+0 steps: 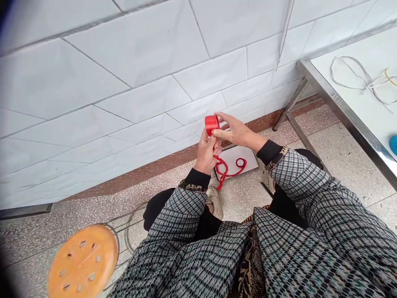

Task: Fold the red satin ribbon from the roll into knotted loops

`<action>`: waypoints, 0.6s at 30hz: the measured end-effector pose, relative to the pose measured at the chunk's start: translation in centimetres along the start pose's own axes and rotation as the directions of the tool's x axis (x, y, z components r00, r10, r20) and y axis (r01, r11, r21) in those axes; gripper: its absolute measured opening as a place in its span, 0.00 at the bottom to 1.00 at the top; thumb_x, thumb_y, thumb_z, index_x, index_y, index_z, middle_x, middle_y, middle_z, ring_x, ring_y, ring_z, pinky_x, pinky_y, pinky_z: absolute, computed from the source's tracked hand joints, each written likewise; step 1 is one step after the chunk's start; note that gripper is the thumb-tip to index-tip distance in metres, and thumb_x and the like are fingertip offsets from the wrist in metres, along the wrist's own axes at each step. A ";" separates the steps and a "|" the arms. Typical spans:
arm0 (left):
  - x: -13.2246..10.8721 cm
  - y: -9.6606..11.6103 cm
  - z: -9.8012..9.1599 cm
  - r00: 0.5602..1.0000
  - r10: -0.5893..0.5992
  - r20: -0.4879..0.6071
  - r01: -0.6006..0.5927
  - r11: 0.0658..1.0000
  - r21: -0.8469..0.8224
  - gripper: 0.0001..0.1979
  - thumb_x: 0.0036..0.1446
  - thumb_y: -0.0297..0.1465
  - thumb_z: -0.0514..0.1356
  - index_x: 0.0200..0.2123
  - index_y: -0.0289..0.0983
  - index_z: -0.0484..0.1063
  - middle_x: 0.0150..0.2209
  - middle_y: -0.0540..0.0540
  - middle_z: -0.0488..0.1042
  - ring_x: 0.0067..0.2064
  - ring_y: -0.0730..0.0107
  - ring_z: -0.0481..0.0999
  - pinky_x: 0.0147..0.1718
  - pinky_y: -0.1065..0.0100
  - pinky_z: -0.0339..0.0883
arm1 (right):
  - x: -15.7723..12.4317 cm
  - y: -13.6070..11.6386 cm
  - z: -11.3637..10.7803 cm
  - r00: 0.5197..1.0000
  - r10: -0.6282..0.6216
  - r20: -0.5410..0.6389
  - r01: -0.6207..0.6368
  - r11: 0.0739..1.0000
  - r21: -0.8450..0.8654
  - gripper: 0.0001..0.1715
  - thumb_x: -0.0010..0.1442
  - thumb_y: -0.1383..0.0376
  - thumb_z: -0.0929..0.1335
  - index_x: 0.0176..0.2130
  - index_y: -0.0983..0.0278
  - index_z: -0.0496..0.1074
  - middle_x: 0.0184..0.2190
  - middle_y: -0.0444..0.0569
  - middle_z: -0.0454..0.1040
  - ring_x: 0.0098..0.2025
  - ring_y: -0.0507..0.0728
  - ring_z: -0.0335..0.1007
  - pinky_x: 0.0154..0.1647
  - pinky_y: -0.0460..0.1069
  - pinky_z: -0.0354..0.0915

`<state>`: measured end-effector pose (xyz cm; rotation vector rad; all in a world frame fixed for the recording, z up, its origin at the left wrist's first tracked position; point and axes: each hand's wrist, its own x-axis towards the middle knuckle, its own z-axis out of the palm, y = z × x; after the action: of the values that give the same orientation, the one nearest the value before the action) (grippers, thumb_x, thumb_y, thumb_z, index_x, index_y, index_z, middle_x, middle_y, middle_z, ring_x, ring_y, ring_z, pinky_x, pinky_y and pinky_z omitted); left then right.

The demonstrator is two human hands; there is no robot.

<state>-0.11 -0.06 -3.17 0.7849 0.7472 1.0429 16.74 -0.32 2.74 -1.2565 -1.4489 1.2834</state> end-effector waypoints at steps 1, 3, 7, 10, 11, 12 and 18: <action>-0.1 0.0 0.1 1.000 0.000 -0.014 0.000 1.000 0.001 0.39 0.49 0.53 0.81 0.58 0.45 0.74 0.17 0.64 0.61 0.15 0.83 0.50 0.16 0.73 0.41 | 0.1 0.0 0.3 0.999 0.032 -0.005 -0.032 0.999 0.027 0.41 0.64 0.55 0.77 0.70 0.61 0.69 0.62 0.57 0.78 0.52 0.60 0.79 0.50 0.54 0.81; -0.2 -0.1 0.2 1.000 0.002 -0.027 -0.002 1.000 0.000 0.41 0.49 0.53 0.80 0.60 0.45 0.73 0.18 0.64 0.62 0.16 0.83 0.50 0.17 0.72 0.41 | 0.2 -0.1 0.8 0.996 0.091 -0.007 -0.090 0.994 0.068 0.38 0.65 0.56 0.76 0.69 0.61 0.70 0.52 0.53 0.81 0.47 0.58 0.79 0.43 0.50 0.80; -0.4 -0.4 0.7 0.997 0.025 -0.068 -0.026 1.000 -0.010 0.40 0.49 0.52 0.80 0.59 0.44 0.73 0.20 0.62 0.67 0.17 0.82 0.53 0.18 0.72 0.41 | 0.8 -0.3 1.4 0.988 0.135 -0.070 -0.126 0.985 0.121 0.27 0.63 0.60 0.77 0.60 0.58 0.74 0.41 0.46 0.80 0.40 0.54 0.76 0.37 0.46 0.77; -0.4 -0.6 0.9 0.989 0.066 -0.130 -0.065 0.998 0.012 0.34 0.49 0.52 0.80 0.52 0.43 0.75 0.22 0.60 0.69 0.18 0.82 0.54 0.18 0.72 0.44 | 1.3 -0.7 1.3 0.970 0.187 -0.155 -0.153 0.967 0.205 0.21 0.64 0.60 0.76 0.54 0.60 0.74 0.39 0.45 0.79 0.38 0.53 0.76 0.34 0.44 0.75; -0.4 -0.7 0.9 0.986 0.083 -0.144 -0.077 0.996 0.045 0.31 0.49 0.52 0.80 0.48 0.41 0.75 0.21 0.60 0.68 0.18 0.82 0.55 0.19 0.72 0.46 | 1.4 -0.8 1.2 0.960 0.211 -0.182 -0.164 0.955 0.247 0.19 0.66 0.59 0.75 0.53 0.60 0.73 0.39 0.45 0.79 0.38 0.53 0.76 0.33 0.44 0.74; -0.3 -0.7 0.9 0.984 0.104 -0.148 -0.090 0.991 0.096 0.28 0.50 0.52 0.79 0.43 0.40 0.76 0.21 0.59 0.67 0.19 0.81 0.57 0.20 0.72 0.48 | 1.5 -0.9 1.0 0.951 0.236 -0.201 -0.173 0.942 0.288 0.17 0.67 0.58 0.74 0.53 0.61 0.73 0.38 0.45 0.79 0.37 0.53 0.77 0.32 0.43 0.74; -0.1 -0.2 0.3 0.973 0.229 -0.039 -0.196 0.900 0.390 0.20 0.58 0.48 0.74 0.33 0.39 0.74 0.24 0.54 0.70 0.24 0.78 0.63 0.26 0.71 0.58 | 1.5 -1.1 0.1 0.921 0.368 -0.128 -0.274 0.845 0.459 0.15 0.69 0.53 0.75 0.46 0.61 0.74 0.35 0.45 0.80 0.31 0.51 0.75 0.27 0.42 0.69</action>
<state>0.19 -0.30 -3.16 1.1873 0.9708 1.1460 16.17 1.12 3.77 -1.3127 -0.7555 1.5370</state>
